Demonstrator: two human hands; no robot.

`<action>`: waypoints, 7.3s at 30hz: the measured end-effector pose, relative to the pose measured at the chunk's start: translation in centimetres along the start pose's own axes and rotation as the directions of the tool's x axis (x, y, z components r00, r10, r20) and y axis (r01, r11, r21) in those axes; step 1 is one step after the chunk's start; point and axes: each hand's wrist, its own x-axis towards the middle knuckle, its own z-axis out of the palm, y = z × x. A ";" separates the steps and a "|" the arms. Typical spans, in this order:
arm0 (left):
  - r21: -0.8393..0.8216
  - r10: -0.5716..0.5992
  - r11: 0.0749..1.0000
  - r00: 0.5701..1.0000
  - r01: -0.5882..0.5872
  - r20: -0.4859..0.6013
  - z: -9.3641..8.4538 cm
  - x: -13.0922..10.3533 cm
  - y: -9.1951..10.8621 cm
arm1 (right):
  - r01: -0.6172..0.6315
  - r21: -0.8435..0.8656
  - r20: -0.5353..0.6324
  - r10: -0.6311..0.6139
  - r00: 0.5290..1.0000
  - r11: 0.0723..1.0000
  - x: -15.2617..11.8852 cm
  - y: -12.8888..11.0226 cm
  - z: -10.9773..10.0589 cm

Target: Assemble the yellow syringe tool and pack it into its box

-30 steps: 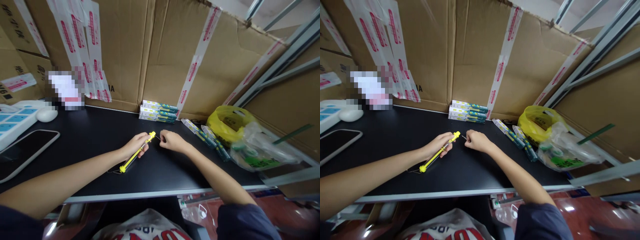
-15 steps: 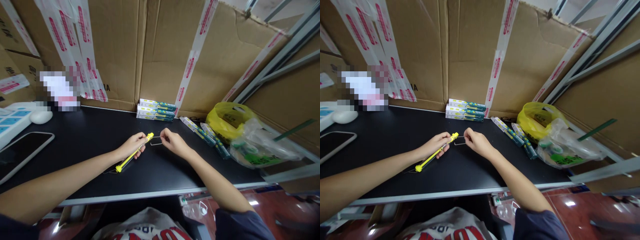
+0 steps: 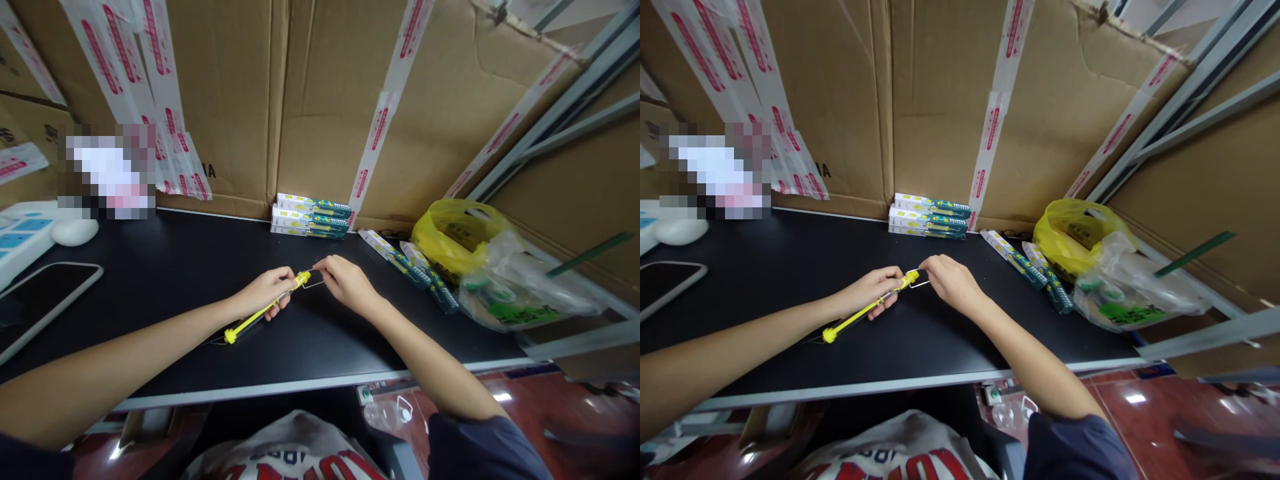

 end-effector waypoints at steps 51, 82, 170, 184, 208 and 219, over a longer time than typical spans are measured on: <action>-0.475 0.010 0.856 0.912 0.204 0.410 0.2 0.1 0.1 | -0.349 0.937 0.341 0.203 0.918 0.001 1.0 -2.9 2.4; -0.566 0.112 0.775 0.822 0.279 0.558 0.1 -0.1 -0.1 | -0.375 0.920 0.358 0.149 0.922 0.113 0.9 -2.9 1.1; 0.072 -0.094 0.995 0.818 0.065 0.568 0.5 -1.9 1.2 | -0.128 0.973 -0.035 0.676 0.736 0.190 1.2 5.9 -2.0; 0.079 -0.093 0.995 0.787 0.056 0.610 0.5 -1.9 1.2 | -0.139 0.969 -0.043 0.689 0.724 0.206 1.1 6.2 -2.1; 0.209 0.257 0.938 0.960 -0.276 0.112 -1.0 -0.9 1.1 | -0.207 0.973 0.155 0.389 0.908 0.096 0.9 1.4 -0.3; -0.058 0.218 0.974 0.976 -0.218 -0.011 0.1 -0.3 1.1 | -0.238 0.918 0.170 0.226 0.959 0.317 0.4 -1.5 2.4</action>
